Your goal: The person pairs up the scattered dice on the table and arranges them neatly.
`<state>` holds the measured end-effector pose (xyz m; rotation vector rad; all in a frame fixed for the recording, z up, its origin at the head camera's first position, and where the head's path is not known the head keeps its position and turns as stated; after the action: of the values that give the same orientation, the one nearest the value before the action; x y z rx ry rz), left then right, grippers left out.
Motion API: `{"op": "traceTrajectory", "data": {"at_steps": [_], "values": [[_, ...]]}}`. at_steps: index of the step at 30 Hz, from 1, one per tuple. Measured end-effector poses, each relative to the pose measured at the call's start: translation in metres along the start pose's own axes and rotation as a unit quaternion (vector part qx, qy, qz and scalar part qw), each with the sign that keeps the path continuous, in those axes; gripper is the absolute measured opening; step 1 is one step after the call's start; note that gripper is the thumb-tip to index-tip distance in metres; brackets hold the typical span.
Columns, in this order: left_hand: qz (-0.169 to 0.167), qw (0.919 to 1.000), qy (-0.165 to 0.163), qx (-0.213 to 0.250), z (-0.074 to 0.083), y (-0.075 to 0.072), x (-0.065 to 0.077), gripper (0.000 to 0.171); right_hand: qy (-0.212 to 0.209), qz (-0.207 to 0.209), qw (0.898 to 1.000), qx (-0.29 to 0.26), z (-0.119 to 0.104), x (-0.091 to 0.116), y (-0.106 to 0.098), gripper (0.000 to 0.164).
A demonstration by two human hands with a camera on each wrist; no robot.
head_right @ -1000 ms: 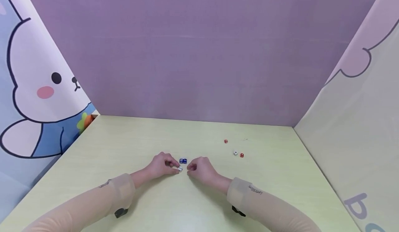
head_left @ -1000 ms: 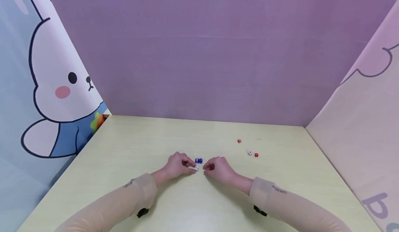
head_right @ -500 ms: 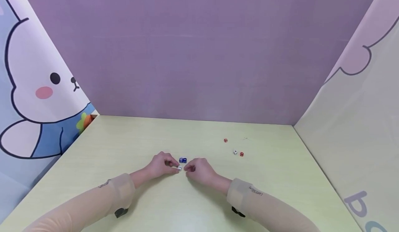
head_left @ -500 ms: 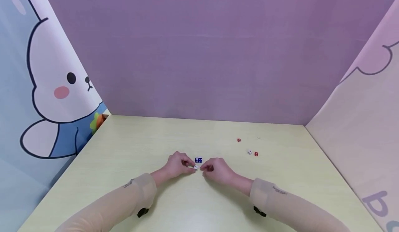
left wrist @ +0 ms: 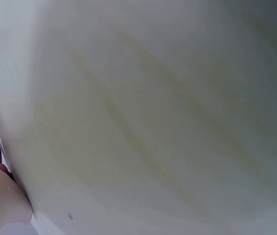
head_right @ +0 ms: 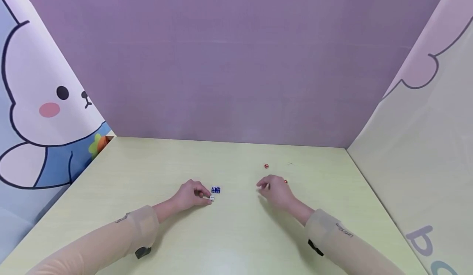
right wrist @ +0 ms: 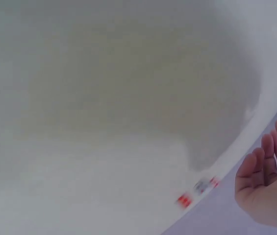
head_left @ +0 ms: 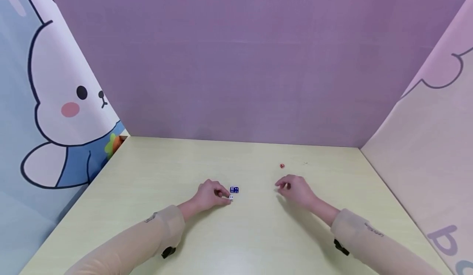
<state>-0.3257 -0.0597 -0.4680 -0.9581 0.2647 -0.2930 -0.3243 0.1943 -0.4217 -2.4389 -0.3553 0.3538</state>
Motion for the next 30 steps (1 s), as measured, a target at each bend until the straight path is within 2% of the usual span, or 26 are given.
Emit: {"op": "traceTrajectory", "data": {"at_steps": [6,13,19,30], "values": [[0.003,1.0,0.001,-0.002,-0.001,0.0,0.001,0.015,0.003,0.048,0.998,0.04,0.026,-0.001,-0.034,0.016],[0.001,1.0,0.001,0.002,-0.001,0.0,0.0,0.015,0.009,0.093,0.993,0.076,0.05,-0.002,-0.055,0.018],[-0.003,0.9999,0.001,0.013,-0.001,0.001,0.0,0.014,0.026,0.073,0.993,0.093,0.065,-0.007,-0.055,0.011],[-0.003,1.0,0.001,0.006,-0.004,0.003,-0.001,0.014,0.051,0.039,0.994,0.085,0.067,-0.017,-0.04,0.01]]}}
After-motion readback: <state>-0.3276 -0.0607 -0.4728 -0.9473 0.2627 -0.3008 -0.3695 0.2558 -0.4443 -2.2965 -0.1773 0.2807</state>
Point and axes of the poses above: each hand's wrist, its own x-axis away from the middle knuckle, its own y-axis out of the palm, z = x × y, the point moved 9 cm from there along -x, towards the middle knuckle, and after that the axes turned 15 degrees about -x, right-handed, at the moved point
